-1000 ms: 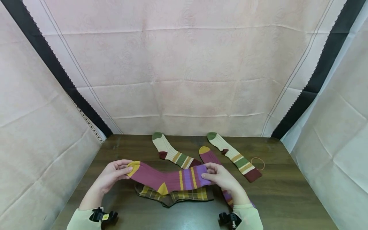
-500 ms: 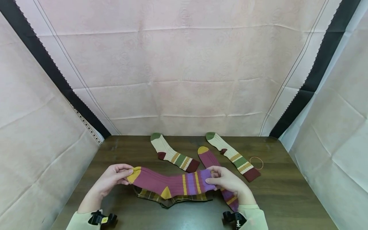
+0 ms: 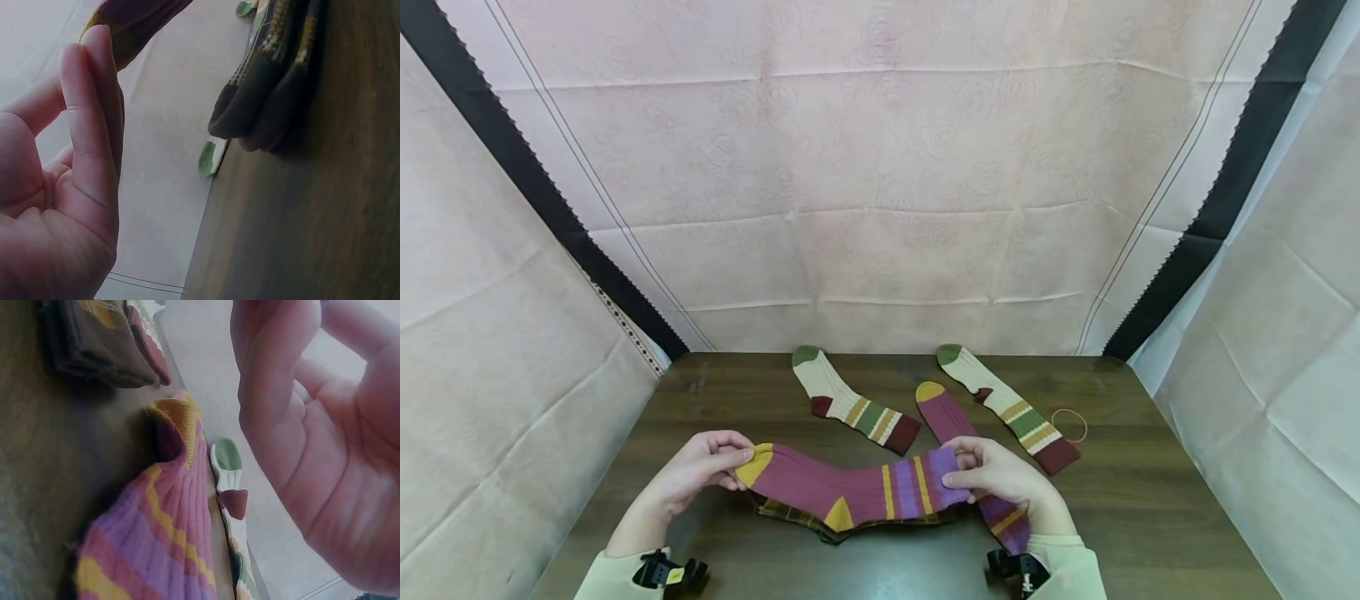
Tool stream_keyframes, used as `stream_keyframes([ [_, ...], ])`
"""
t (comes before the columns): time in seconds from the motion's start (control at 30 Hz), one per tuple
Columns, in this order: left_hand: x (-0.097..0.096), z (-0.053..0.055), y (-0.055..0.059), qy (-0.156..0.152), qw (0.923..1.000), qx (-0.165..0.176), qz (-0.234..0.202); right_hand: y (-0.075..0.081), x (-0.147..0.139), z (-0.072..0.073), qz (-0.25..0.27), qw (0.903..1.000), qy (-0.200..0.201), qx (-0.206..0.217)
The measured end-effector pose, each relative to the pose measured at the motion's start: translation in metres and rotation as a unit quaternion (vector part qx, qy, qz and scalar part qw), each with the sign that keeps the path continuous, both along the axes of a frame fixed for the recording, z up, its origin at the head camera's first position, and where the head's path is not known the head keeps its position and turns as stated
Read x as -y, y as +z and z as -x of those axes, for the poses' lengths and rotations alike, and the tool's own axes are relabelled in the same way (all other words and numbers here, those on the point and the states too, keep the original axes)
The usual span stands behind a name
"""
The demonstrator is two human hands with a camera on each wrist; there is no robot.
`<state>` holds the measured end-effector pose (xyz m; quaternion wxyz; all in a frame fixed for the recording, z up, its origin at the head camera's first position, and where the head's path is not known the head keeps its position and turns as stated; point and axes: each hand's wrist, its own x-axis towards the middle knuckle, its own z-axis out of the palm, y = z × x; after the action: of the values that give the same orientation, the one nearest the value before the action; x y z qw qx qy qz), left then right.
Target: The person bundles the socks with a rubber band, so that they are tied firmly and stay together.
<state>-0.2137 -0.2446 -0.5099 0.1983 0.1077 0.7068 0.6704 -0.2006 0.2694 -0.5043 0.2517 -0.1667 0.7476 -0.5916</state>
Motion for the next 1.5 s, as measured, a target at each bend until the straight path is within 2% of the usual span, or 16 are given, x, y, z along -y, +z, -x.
stream_keyframes([
  [0.1, 0.0, -0.001, 0.0, -0.008, 1.0, -0.004, 0.0, -0.002, 0.0, 0.0, 0.003, 0.9999, 0.01, 0.001],
  [0.3, 0.001, -0.001, -0.003, -0.012, 0.9997, 0.011, 0.019, -0.007, 0.002, 0.002, 0.02, 0.9995, 0.025, 0.003],
  [0.53, 0.004, -0.001, -0.008, -0.012, 0.9984, 0.031, 0.046, -0.015, 0.013, 0.002, -0.004, 0.9997, 0.021, 0.012],
  [0.87, 0.006, 0.0, -0.011, -0.019, 0.9961, 0.032, 0.08, -0.022, 0.02, 0.002, -0.035, 0.9992, -0.005, 0.019],
  [1.13, 0.007, 0.0, -0.013, -0.024, 0.9948, 0.038, 0.092, -0.022, 0.023, 0.0, -0.06, 0.9976, -0.034, -0.002],
  [1.3, 0.006, -0.001, -0.013, -0.027, 0.9945, 0.039, 0.094, -0.02, 0.026, -0.002, -0.104, 0.9919, -0.065, -0.031],
  [1.5, 0.005, -0.003, -0.011, -0.022, 0.9938, 0.041, 0.101, -0.017, 0.033, -0.007, -0.187, 0.9739, -0.099, -0.081],
])
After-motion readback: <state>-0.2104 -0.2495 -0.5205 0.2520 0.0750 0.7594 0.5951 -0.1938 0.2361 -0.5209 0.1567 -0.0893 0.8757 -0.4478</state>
